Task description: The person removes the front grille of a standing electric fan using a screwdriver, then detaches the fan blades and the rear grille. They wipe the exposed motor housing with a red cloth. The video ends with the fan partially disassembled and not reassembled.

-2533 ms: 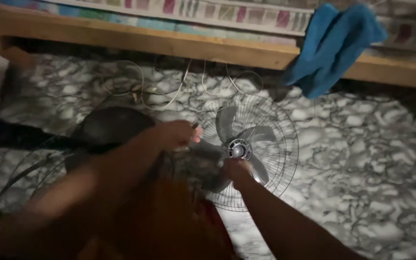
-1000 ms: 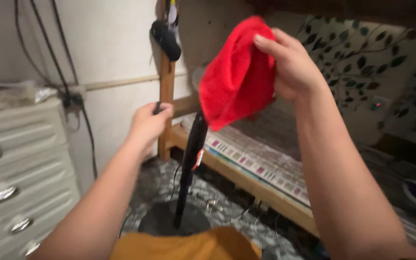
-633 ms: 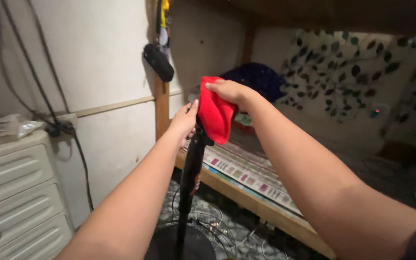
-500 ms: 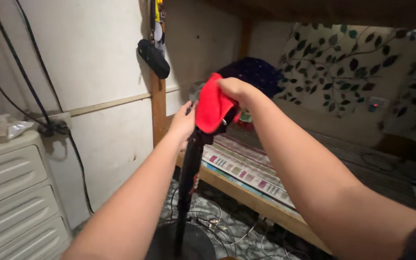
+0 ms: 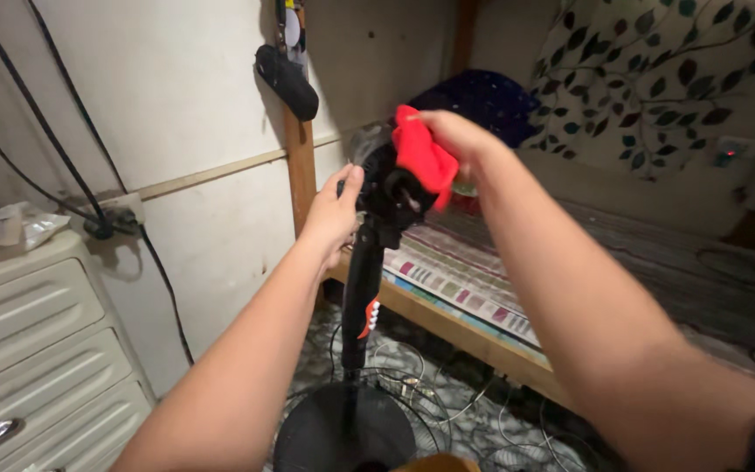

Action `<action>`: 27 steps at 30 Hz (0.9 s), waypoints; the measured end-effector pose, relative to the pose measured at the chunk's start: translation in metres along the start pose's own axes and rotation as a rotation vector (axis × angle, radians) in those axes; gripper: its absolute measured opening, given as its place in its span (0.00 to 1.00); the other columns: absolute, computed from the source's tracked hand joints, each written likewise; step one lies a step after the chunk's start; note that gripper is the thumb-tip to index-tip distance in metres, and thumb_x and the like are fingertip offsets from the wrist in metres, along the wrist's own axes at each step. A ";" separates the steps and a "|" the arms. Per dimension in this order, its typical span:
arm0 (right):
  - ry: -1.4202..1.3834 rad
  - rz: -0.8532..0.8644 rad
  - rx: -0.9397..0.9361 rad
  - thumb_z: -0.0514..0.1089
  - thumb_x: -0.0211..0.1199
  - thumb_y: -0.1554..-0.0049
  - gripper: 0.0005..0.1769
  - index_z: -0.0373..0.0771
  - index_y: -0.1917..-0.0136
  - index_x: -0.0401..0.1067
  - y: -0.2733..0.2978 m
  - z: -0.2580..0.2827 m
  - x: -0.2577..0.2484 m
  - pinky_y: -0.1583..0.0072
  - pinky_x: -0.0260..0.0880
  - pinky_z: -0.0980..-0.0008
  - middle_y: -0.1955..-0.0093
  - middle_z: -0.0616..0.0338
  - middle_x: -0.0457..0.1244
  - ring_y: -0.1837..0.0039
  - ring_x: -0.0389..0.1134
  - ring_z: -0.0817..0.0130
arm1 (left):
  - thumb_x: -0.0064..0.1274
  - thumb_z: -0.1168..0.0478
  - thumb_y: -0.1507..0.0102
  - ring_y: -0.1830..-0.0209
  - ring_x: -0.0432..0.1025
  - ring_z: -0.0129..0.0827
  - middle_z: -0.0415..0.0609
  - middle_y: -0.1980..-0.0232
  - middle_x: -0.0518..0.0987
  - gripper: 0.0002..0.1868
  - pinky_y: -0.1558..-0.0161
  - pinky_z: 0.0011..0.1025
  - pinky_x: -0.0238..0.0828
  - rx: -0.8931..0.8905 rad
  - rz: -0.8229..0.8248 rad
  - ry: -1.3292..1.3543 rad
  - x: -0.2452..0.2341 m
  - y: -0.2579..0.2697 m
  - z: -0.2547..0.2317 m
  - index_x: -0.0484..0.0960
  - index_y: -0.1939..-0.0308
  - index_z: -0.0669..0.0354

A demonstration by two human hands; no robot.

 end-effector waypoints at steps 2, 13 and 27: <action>0.001 0.031 0.023 0.58 0.59 0.36 0.15 0.46 0.55 0.72 -0.006 0.004 0.003 0.53 0.74 0.64 0.58 0.64 0.69 0.58 0.71 0.69 | 0.49 0.40 0.29 0.57 0.69 0.32 0.52 0.50 0.77 0.31 0.60 0.29 0.64 0.264 -0.028 -0.071 -0.002 -0.004 0.004 0.71 0.27 0.50; 0.066 0.116 -0.262 0.50 0.59 0.42 0.15 0.41 0.45 0.75 0.008 0.000 0.022 0.46 0.74 0.67 0.51 0.61 0.71 0.51 0.73 0.71 | 0.48 0.43 0.33 0.69 0.65 0.30 0.50 0.43 0.80 0.32 0.68 0.32 0.67 0.168 -0.011 -0.043 -0.007 0.024 -0.008 0.67 0.26 0.48; 1.472 -0.365 -0.685 0.60 0.72 0.49 0.24 0.48 0.42 0.79 0.084 0.025 0.103 0.41 0.70 0.56 0.47 0.49 0.70 0.43 0.70 0.49 | 0.42 0.44 0.30 0.75 0.66 0.27 0.45 0.54 0.82 0.26 0.75 0.29 0.66 0.157 -0.013 -0.054 0.011 0.023 -0.013 0.71 0.32 0.48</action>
Point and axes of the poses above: each hand's wrist, its own y-axis away from the middle knuckle, its own x-axis out of the palm, z = x × y, the point moved 2 cm from there along -y, towards the middle knuckle
